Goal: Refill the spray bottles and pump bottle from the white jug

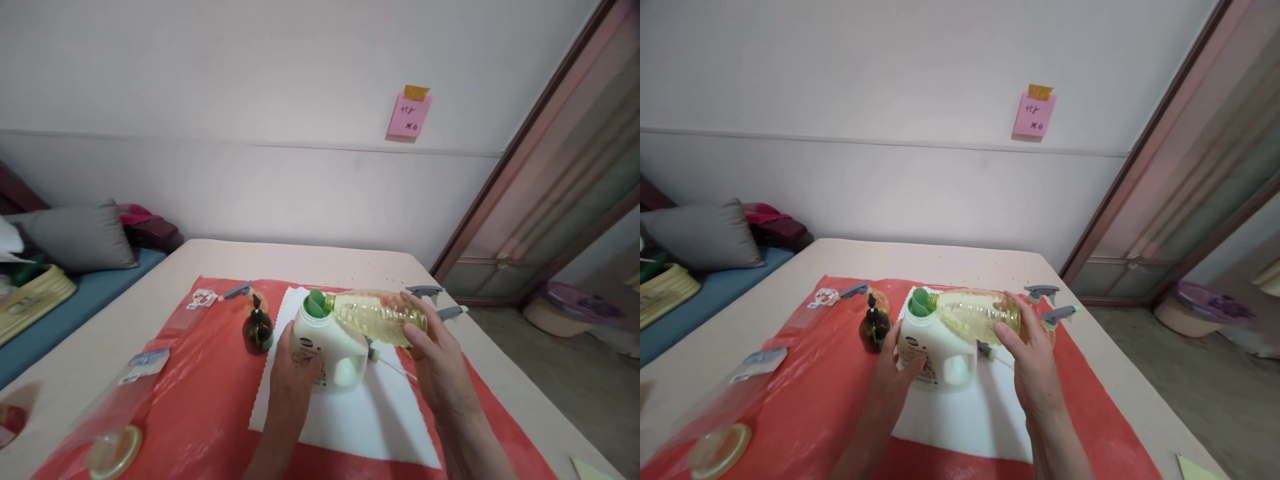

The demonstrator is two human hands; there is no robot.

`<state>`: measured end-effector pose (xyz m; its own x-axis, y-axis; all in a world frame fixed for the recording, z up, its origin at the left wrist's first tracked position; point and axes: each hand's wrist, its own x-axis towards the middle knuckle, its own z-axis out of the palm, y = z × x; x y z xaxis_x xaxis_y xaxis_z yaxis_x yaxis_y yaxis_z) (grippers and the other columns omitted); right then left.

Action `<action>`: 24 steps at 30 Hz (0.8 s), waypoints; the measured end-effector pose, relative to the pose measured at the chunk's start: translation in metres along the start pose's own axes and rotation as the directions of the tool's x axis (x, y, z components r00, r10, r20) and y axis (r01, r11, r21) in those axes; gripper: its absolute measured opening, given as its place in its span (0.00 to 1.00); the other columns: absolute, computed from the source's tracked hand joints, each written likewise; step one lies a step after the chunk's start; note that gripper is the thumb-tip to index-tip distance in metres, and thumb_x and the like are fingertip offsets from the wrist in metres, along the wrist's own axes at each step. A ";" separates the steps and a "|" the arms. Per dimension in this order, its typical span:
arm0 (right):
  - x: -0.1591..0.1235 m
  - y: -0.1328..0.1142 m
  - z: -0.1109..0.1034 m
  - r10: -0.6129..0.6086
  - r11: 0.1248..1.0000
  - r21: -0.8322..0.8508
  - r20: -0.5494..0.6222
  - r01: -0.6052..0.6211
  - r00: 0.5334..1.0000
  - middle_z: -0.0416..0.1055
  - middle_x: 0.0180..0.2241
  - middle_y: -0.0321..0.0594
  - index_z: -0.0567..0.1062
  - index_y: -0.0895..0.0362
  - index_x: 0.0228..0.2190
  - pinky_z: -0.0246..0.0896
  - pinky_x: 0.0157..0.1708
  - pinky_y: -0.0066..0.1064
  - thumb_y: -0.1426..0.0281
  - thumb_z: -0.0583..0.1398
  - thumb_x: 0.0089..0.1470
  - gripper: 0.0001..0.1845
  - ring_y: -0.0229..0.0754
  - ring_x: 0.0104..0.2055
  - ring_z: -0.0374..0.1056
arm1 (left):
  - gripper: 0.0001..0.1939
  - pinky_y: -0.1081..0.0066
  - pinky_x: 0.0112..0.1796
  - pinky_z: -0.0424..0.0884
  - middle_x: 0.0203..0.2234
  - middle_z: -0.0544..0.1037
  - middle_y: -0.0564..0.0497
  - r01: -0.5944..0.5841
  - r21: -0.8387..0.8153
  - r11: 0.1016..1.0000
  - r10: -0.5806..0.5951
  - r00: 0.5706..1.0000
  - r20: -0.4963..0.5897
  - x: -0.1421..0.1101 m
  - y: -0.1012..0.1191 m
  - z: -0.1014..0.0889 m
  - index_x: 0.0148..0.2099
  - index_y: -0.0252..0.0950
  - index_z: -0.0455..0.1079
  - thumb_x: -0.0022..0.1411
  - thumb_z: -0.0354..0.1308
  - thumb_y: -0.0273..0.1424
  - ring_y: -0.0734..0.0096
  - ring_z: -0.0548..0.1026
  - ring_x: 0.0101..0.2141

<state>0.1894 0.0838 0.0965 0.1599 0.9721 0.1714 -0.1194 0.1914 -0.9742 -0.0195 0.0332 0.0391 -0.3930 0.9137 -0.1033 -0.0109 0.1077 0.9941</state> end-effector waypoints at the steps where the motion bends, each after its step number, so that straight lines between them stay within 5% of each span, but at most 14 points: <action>1: 0.000 -0.001 0.000 -0.014 1.000 -0.005 -0.004 0.014 1.000 0.72 0.56 0.38 0.74 0.44 0.52 0.61 0.57 0.45 0.56 0.69 0.46 0.29 0.54 0.60 0.64 | 0.42 0.62 0.52 0.70 0.59 0.73 0.44 0.000 -0.002 1.000 0.000 1.000 -0.001 0.000 0.001 -0.001 0.67 0.41 0.59 0.51 0.65 0.36 0.53 0.73 0.55; 9: -0.005 -0.010 0.011 -0.079 0.997 -0.009 0.016 0.079 0.997 0.73 0.52 0.39 0.73 0.45 0.49 0.67 0.51 0.43 0.59 0.69 0.48 0.26 0.51 0.55 0.68 | 0.40 0.60 0.53 0.70 0.57 0.75 0.44 -0.011 -0.046 0.999 0.012 1.000 0.012 -0.005 0.009 -0.004 0.66 0.41 0.62 0.50 0.67 0.34 0.52 0.73 0.55; 20: -0.019 -0.030 0.027 -0.046 0.997 -0.063 -0.044 0.043 0.998 0.64 0.64 0.41 0.70 0.43 0.58 0.66 0.57 0.46 0.55 0.71 0.46 0.38 0.55 0.65 0.60 | 0.42 0.58 0.56 0.67 0.62 0.70 0.45 0.033 -0.005 0.999 -0.032 0.998 0.054 -0.003 0.004 -0.006 0.69 0.43 0.57 0.53 0.65 0.34 0.52 0.70 0.59; 24: -0.024 -0.032 0.032 -0.103 0.991 -0.087 -0.053 0.098 0.993 0.62 0.65 0.42 0.70 0.43 0.57 0.66 0.57 0.48 0.56 0.70 0.48 0.35 0.56 0.65 0.60 | 0.42 0.59 0.55 0.68 0.62 0.70 0.44 0.023 -0.019 1.000 -0.023 0.999 0.049 -0.004 0.004 -0.006 0.68 0.42 0.58 0.52 0.66 0.34 0.51 0.70 0.59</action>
<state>0.1581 0.0586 0.1287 0.2230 0.9387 0.2630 -0.0170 0.2734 -0.9617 -0.0233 0.0281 0.0439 -0.3469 0.9292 -0.1272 -0.0377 0.1216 0.9919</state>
